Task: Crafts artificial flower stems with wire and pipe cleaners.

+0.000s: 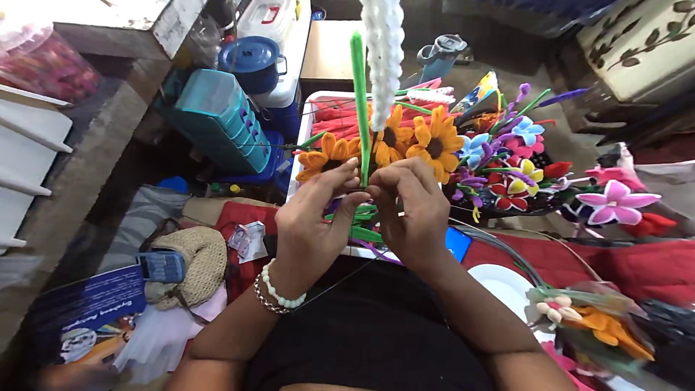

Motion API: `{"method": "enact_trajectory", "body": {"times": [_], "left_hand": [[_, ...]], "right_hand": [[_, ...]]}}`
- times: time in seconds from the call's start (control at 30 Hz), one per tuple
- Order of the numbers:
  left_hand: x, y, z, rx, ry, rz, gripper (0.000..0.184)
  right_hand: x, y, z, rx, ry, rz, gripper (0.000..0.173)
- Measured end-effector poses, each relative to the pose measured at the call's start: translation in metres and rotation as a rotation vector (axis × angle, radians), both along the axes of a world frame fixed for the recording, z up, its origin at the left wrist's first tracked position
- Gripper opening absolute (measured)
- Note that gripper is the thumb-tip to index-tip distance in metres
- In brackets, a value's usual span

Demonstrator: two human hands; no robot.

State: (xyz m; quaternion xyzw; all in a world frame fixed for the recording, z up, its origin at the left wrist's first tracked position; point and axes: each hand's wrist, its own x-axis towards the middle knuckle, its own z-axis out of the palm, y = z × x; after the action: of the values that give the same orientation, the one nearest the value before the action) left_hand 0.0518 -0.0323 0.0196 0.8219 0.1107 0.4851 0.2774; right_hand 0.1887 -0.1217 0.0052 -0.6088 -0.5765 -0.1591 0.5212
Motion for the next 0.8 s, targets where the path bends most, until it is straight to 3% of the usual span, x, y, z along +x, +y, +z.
{"method": "enact_trajectory", "body": {"times": [0.23,0.37,0.6,0.8], "left_hand": [[0.002,0.01,0.025,-0.098,-0.028,-0.038,0.032],[0.004,0.012,0.029,-0.119,-0.005,-0.062,0.023],[0.002,0.01,0.023,-0.281,-0.063,-0.223,0.018],[0.008,0.02,0.019,-0.32,-0.098,-0.483,0.018]], "right_hand": [[-0.009,0.0,0.002,0.007,-0.104,-0.068,0.012],[-0.007,-0.003,0.004,0.01,-0.161,-0.062,0.013],[0.009,-0.01,0.006,-0.066,0.079,0.254,0.014],[0.029,-0.004,0.003,-0.147,0.467,0.722,0.012]]}}
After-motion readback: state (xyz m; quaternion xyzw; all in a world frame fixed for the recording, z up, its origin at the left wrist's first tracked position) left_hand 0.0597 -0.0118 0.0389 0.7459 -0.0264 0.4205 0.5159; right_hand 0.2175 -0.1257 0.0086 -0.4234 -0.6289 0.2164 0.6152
